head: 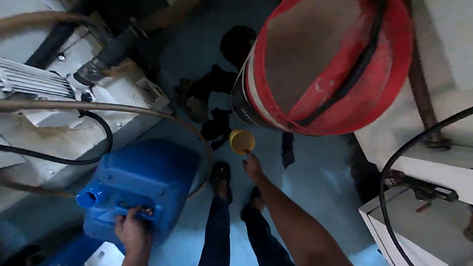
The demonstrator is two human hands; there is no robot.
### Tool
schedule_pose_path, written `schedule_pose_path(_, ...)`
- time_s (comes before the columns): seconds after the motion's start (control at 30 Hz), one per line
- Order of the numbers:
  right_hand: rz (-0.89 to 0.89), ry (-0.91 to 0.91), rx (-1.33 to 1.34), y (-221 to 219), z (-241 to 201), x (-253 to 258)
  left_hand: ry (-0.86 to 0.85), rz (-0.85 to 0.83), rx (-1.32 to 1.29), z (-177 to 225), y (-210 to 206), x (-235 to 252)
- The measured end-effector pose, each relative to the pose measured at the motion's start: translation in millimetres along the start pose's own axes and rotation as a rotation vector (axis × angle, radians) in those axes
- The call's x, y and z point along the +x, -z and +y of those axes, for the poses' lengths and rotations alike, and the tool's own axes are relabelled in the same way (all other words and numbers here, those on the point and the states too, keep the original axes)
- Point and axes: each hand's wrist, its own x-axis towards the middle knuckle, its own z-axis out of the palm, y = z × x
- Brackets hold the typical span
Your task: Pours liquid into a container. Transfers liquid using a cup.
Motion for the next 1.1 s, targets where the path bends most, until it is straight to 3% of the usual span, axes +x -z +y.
schedule_pose_path(0.23, 0.277, 0.062, 0.075, -17.5, 5.1, 18.5, 0.022, -0.054, 0.042, 6.9, -6.7, 3.6)
schedule_pose_path(0.57, 0.229, 0.251, -0.135, 13.2, 17.9, -0.3, 0.077, -0.168, 0.105, 13.7, 3.4, 4.6)
schedule_pose_path(0.67, 0.209, 0.321, -0.175, 30.1, 20.9, -42.4, -0.030, -0.052, 0.268, 17.1, 14.2, -3.0)
schedule_pose_path(0.77, 0.207, 0.395, -0.205, 56.6, 16.6, -111.3, -0.308, 0.071, 0.361, 32.3, 35.6, -28.5)
schedule_pose_path(0.87, 0.249, 0.477, -0.225, 95.6, -1.5, -193.9, -0.392, -0.094, 0.294, 49.9, 44.7, -73.4)
schedule_pose_path(1.0, 0.352, 0.583, -0.184, 153.9, -39.2, -301.6, 0.043, -0.498, 0.196, 70.3, 13.7, -140.7)
schedule_pose_path(1.1, 0.413, 0.655, -0.178, 191.4, -65.2, -350.3, 0.317, -0.746, 0.046, 83.6, -30.4, -176.7)
